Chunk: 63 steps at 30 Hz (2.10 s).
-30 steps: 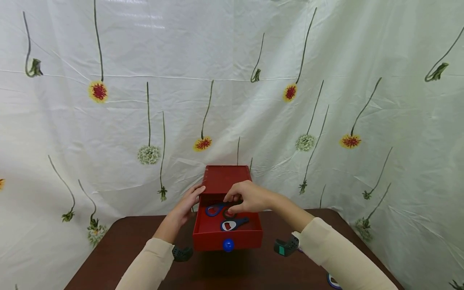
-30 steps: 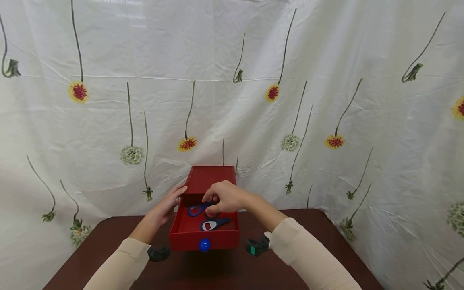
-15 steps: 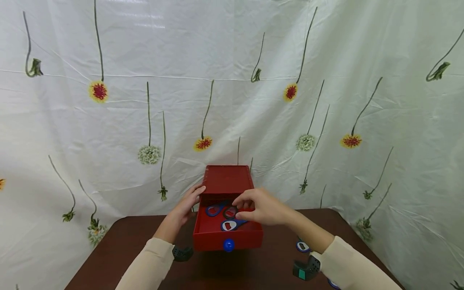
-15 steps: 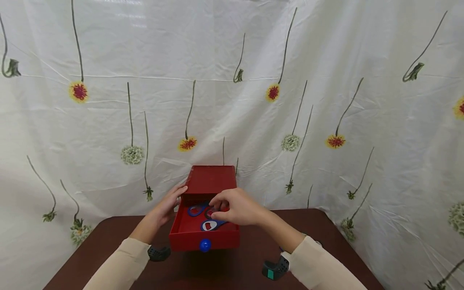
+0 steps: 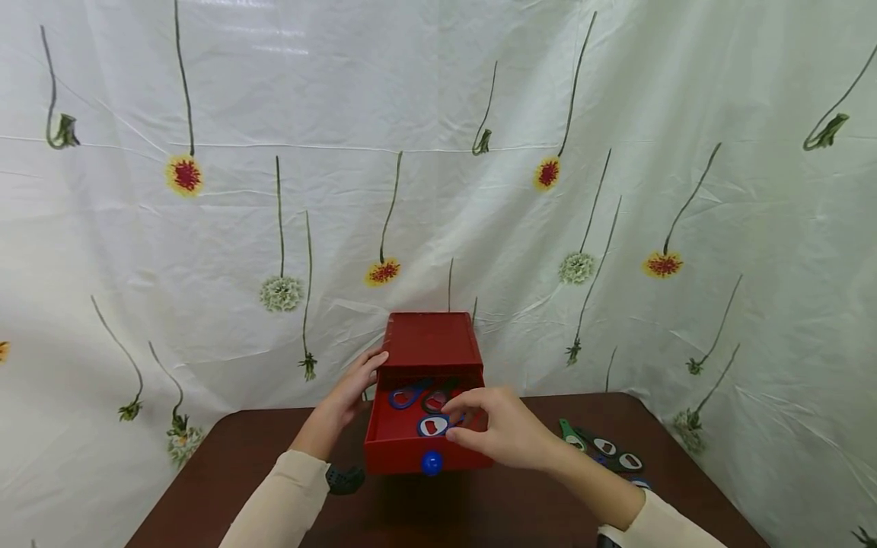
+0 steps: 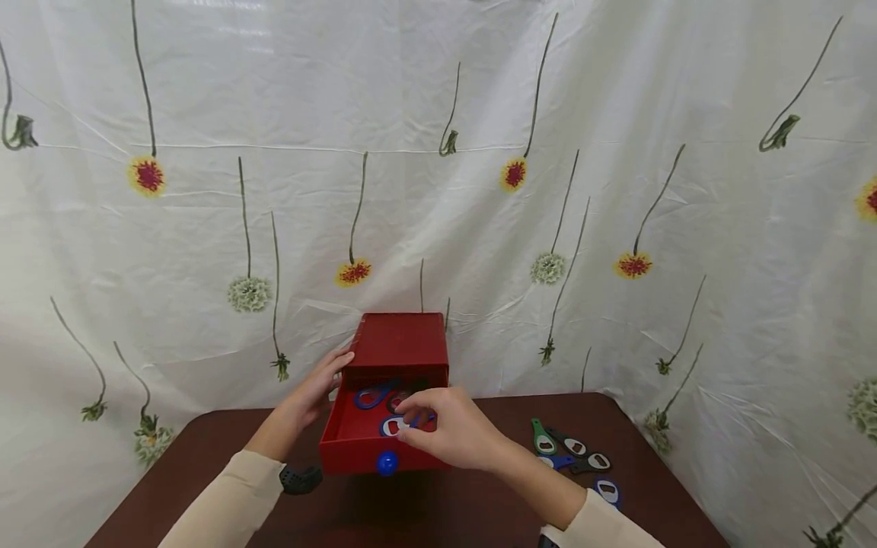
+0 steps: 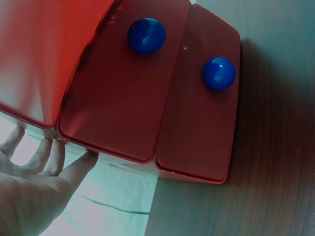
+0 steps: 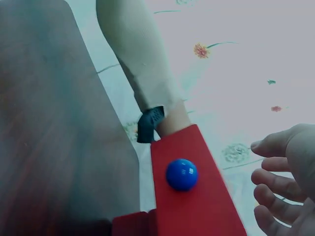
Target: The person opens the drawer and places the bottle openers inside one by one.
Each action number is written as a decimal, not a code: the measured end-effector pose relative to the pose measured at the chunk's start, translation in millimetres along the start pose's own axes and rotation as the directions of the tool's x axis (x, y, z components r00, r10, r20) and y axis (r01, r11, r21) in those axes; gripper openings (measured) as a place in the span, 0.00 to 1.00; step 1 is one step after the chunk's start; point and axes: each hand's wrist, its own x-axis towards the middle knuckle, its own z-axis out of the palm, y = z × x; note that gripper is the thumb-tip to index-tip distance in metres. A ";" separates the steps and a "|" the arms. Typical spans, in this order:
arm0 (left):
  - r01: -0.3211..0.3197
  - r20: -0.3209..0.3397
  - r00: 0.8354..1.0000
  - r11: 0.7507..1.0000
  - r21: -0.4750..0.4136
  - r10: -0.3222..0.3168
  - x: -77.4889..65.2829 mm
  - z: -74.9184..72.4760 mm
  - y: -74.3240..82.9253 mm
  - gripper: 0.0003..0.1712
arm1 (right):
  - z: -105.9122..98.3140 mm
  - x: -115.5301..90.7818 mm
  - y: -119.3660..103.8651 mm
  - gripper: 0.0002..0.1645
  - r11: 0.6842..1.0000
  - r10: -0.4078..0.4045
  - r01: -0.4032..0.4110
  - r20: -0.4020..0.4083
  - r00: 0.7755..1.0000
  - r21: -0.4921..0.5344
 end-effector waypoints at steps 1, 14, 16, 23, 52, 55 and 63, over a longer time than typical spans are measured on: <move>0.002 -0.001 1.000 1.000 0.000 -0.002 -0.1 0.1 -0.1 0.42 | 2.9 -2.0 0.2 0.13 1.000 0.001 0.000 -0.008 1.000 0.007; -0.017 -0.001 1.000 1.000 -0.002 0.017 -2.3 0.8 -0.5 0.42 | 32.0 -24.6 2.2 0.12 0.997 -0.013 0.025 -0.146 0.989 0.077; -0.021 0.003 1.000 1.000 0.002 0.021 -2.2 0.7 -1.1 0.43 | 35.5 -27.8 2.6 0.13 0.996 -0.024 0.037 -0.158 0.987 0.078; -0.025 -0.005 1.000 1.000 0.011 0.026 1.0 -0.6 -4.1 0.43 | 49.5 -34.3 3.3 0.11 0.995 -0.048 0.064 -0.198 0.979 0.071; -0.018 -0.019 1.000 0.999 0.037 0.019 3.1 0.2 -2.1 0.42 | 100.6 -30.6 17.6 0.13 0.991 0.107 -0.063 -0.407 0.907 0.120; -0.016 -0.021 1.000 1.000 0.027 0.016 3.6 -0.1 -1.1 0.43 | 100.6 -28.8 18.1 0.12 0.992 0.095 -0.052 -0.422 0.901 0.114; -0.016 -0.018 1.000 0.999 0.028 0.017 1.4 0.6 -1.3 0.44 | 98.9 -24.1 21.4 0.11 0.996 0.074 -0.043 -0.455 0.887 0.078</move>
